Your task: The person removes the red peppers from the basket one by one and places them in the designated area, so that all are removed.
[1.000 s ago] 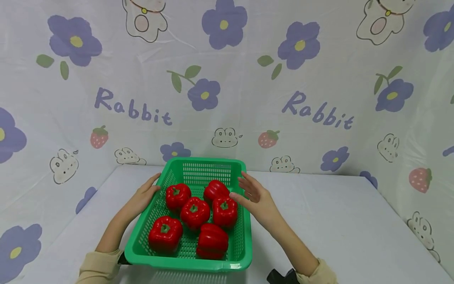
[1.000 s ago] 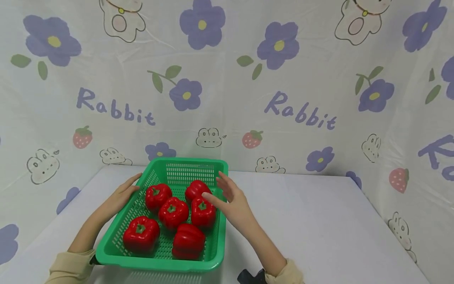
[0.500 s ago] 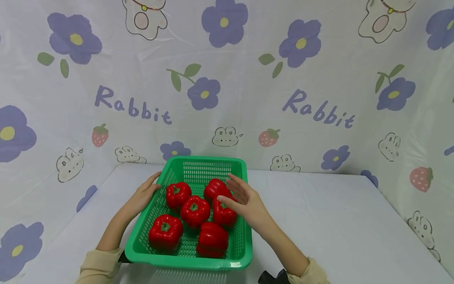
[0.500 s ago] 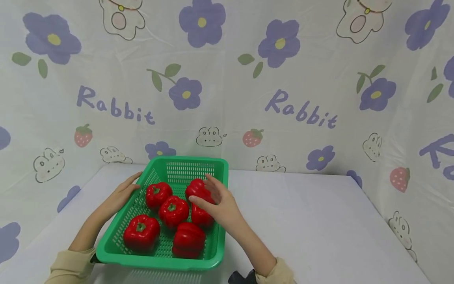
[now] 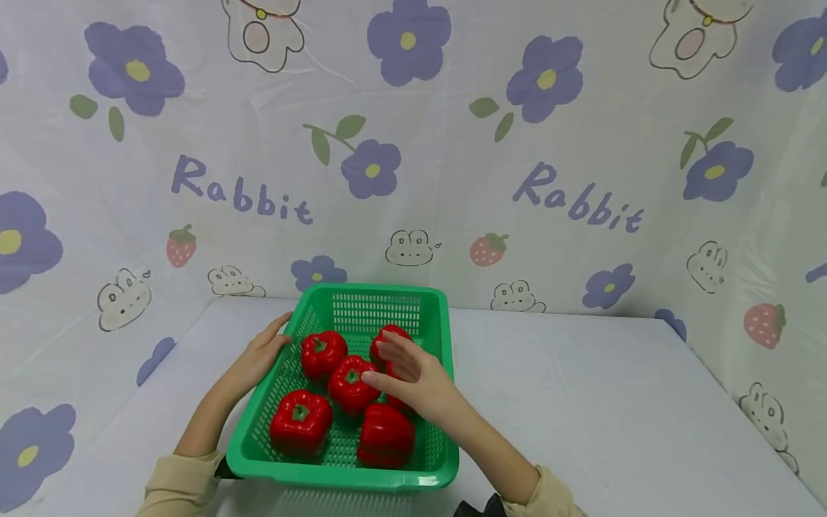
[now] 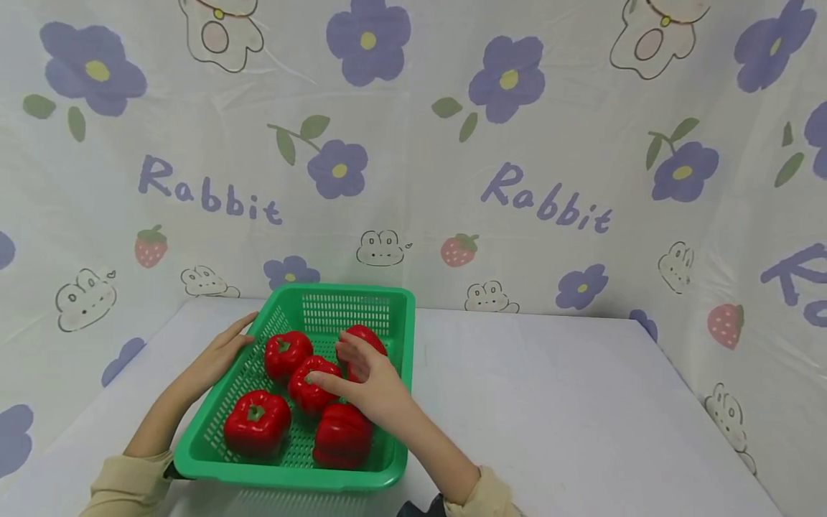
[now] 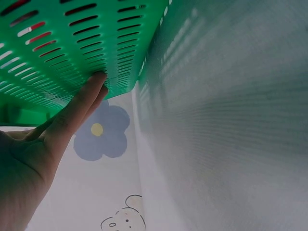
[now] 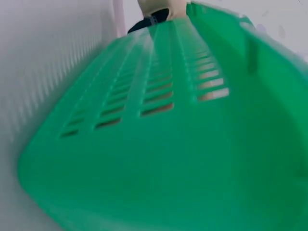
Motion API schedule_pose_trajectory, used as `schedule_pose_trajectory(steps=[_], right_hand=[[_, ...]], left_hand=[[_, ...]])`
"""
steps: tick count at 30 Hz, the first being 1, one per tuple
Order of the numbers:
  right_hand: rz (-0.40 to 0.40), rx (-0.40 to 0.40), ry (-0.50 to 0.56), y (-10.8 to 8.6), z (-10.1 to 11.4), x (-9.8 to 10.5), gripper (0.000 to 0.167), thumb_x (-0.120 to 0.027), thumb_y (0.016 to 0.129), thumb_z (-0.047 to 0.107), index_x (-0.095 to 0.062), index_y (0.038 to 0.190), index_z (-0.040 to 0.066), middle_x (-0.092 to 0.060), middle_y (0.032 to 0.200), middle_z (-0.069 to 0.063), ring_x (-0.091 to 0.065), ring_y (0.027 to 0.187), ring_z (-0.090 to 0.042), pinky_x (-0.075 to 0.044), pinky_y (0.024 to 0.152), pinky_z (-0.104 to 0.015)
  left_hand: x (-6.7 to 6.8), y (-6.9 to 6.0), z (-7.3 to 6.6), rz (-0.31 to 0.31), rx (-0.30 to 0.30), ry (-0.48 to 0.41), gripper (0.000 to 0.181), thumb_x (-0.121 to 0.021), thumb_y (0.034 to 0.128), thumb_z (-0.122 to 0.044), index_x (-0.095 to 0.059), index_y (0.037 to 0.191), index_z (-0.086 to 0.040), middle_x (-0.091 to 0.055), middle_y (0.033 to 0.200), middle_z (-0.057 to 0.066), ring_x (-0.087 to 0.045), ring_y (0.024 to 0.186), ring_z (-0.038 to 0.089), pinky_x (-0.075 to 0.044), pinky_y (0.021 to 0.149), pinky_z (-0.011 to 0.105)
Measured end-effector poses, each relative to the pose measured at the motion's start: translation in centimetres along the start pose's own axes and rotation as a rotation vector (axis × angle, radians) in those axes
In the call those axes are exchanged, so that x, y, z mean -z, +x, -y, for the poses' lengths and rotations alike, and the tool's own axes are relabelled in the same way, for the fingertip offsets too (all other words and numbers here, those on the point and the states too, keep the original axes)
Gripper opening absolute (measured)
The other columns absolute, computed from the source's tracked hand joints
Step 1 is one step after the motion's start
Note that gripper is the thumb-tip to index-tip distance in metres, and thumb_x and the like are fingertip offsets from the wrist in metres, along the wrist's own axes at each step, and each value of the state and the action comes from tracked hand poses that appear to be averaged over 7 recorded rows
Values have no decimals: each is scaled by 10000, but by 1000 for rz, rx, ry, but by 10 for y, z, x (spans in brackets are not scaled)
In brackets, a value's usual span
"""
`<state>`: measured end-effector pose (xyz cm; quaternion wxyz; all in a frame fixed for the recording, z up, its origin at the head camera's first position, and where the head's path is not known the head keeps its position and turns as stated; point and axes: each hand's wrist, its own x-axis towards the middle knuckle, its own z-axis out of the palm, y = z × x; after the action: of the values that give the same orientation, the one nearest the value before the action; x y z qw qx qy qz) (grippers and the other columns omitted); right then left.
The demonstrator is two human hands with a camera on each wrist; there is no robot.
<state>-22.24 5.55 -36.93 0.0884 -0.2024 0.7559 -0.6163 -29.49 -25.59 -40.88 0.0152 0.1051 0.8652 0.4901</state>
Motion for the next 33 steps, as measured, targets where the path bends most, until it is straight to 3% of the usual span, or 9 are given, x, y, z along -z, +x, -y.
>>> schedule_pose_trajectory(steps=[7, 15, 33], right_hand=[[45, -25, -31, 1, 5, -14, 714, -709, 866, 408, -429, 1471, 151, -499, 1479, -72, -439, 1391, -308, -433, 1069, -458], [43, -56, -97, 4, 7, -26, 709, -730, 846, 399, -457, 1455, 158, -487, 1487, -65, -405, 1404, -338, -473, 1013, -510], [97, -89, -68, 13, 10, -41, 735, -726, 845, 435, -448, 1464, 151, -473, 1500, -32, -398, 1419, -304, -429, 1075, -464]], left_hand=[[-1, 2, 2, 0, -11, 3, 578, -332, 1042, -223, -155, 1565, -53, -512, 1323, 333, -689, 899, 218, -571, 734, 294], [-1, 3, 4, -9, -12, 0, 570, -335, 1041, -217, -171, 1564, -63, -483, 1346, 329, -682, 893, 218, -579, 739, 315], [-1, 2, 0, 2, -15, 2, 552, -306, 1051, -219, -173, 1562, -57, -501, 1335, 315, -660, 960, 231, -568, 784, 308]])
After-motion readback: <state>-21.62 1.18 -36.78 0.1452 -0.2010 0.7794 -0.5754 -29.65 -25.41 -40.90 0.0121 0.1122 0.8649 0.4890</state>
